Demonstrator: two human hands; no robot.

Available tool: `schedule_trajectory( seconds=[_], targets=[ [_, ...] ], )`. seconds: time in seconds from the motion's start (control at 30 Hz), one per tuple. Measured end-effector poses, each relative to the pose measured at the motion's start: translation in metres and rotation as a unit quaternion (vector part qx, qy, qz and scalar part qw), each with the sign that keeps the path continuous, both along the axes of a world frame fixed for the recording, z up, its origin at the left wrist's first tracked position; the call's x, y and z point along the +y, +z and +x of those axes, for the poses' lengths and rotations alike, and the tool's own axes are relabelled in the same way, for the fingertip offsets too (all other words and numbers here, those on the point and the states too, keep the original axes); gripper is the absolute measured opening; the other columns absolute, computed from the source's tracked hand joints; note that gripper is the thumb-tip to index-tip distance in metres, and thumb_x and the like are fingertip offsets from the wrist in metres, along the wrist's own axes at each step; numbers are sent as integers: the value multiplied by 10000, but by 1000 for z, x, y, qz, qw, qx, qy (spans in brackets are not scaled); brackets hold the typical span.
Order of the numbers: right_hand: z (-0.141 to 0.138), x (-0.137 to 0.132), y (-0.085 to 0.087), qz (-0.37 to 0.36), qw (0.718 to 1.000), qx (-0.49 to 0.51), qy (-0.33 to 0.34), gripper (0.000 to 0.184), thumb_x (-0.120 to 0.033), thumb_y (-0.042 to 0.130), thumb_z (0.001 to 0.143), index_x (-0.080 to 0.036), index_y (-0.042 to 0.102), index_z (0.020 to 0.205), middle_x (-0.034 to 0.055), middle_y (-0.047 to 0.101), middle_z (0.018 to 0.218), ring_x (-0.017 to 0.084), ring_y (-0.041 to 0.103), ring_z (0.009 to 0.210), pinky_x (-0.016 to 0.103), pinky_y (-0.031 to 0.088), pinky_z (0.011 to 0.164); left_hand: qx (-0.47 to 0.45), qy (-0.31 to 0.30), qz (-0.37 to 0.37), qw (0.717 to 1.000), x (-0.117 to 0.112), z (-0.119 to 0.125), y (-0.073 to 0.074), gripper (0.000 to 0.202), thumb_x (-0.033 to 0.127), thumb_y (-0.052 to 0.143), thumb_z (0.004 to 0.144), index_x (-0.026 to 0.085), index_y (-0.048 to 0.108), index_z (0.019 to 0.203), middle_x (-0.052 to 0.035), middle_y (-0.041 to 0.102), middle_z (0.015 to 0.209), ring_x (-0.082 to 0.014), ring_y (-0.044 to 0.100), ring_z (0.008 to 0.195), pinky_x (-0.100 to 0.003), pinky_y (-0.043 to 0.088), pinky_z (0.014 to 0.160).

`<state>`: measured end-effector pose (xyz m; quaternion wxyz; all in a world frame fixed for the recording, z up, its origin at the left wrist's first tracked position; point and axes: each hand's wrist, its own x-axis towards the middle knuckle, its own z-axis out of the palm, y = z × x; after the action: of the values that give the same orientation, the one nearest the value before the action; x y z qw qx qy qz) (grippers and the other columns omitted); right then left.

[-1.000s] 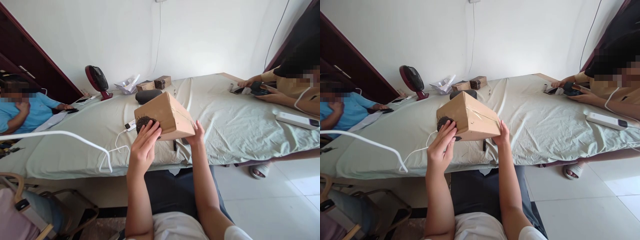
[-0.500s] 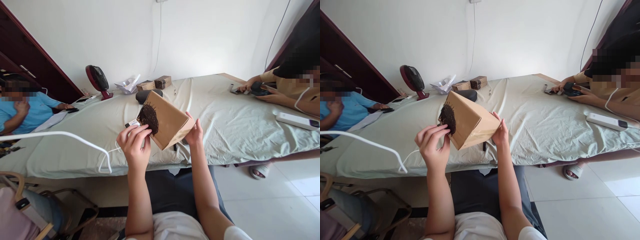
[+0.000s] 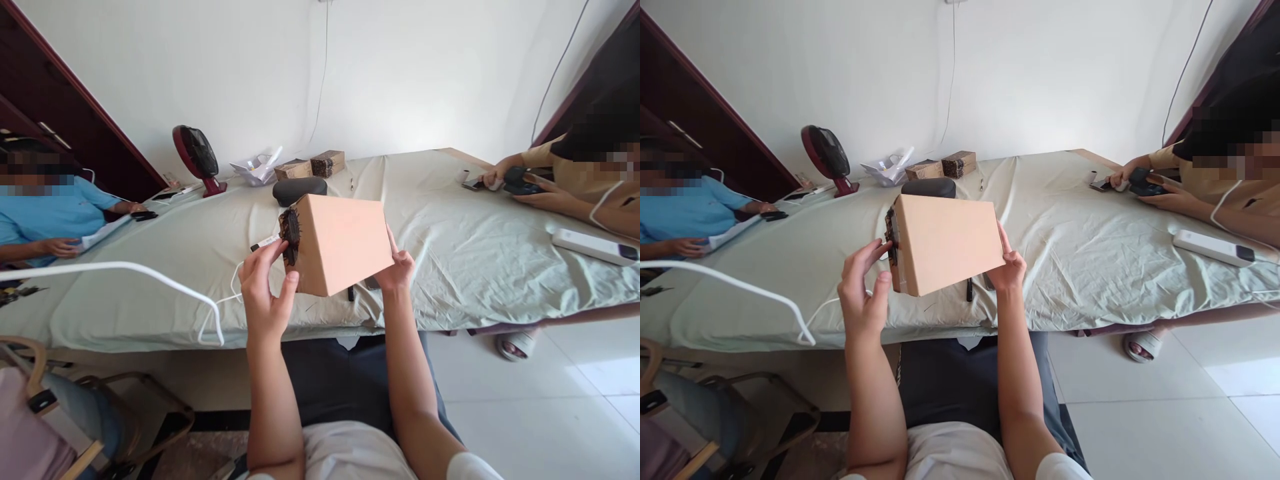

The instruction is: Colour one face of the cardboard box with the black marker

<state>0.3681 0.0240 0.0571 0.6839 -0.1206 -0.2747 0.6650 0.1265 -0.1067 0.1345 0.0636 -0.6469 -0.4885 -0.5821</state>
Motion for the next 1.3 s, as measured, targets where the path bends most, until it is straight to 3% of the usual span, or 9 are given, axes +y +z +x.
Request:
schedule_trajectory(
  seconds=[0.13,0.3,0.4,0.5,0.67,0.83,0.93,1.1,1.3],
  targets=[
    [1,2,-2,38,999,-14,1,786,-185,540,561,-328,729,1311,-46,727,1429,245,683,1295,443,559,1154,28,27,-31,999,0,1,0,721,626,696,933,244,535,1523,-168,658,1458,-365,627,1372,-578,441,1198],
    [3,3,-1,27,999,26,-1,572,-283,589,722,-339,729,1274,-31,760,1354,215,682,1289,412,528,1182,35,-13,-80,996,-2,0,1,808,336,716,902,263,372,1630,-163,589,1560,-344,532,1491,-573,396,1261],
    [1,2,1,28,999,43,6,443,-407,598,835,-335,719,1255,6,761,1351,240,648,1373,473,500,1209,43,-61,-74,994,-3,-2,3,832,221,668,880,268,352,1649,-153,513,1631,-330,492,1529,-530,409,1269],
    [-5,4,-4,-9,999,22,36,402,-495,649,861,-292,726,1199,52,793,1271,312,655,1380,563,531,1168,77,-79,-54,992,-4,1,5,849,99,603,840,303,393,1638,-102,523,1629,-315,452,1549,-521,373,1296],
    [-9,13,-18,-118,989,-21,88,468,-569,757,804,-221,743,1117,91,838,1002,391,722,1271,595,589,1093,142,-39,-25,989,-5,6,7,856,-35,474,852,368,451,1607,-33,607,1577,-278,457,1522,-553,264,1329],
    [-8,10,-14,-93,986,-10,135,619,-698,715,835,-247,714,1259,90,834,1131,372,722,1285,575,606,1071,169,-20,-3,985,-1,1,2,837,-83,410,875,349,487,1588,-32,636,1561,-260,458,1524,-563,216,1326],
    [-8,7,-9,-70,992,-11,106,632,-719,699,855,-285,708,1314,59,817,1234,342,733,1270,538,618,1056,183,-10,28,983,1,0,1,797,-87,374,902,335,526,1560,-45,664,1530,-256,479,1515,-566,212,1318],
    [-9,9,-10,-65,997,-27,24,559,-732,697,851,-297,757,1197,24,818,1198,319,759,1196,532,639,1017,200,6,71,977,1,4,3,624,-18,425,983,334,616,1462,-50,724,1446,-265,554,1407,-578,276,1283],
    [-8,10,-9,-50,999,-16,10,506,-704,691,863,-295,761,1152,11,814,1174,303,753,1185,513,635,1021,191,17,86,978,-1,8,5,529,47,425,1023,345,692,1369,-36,776,1337,-262,606,1292,-576,327,1263]
  ],
)
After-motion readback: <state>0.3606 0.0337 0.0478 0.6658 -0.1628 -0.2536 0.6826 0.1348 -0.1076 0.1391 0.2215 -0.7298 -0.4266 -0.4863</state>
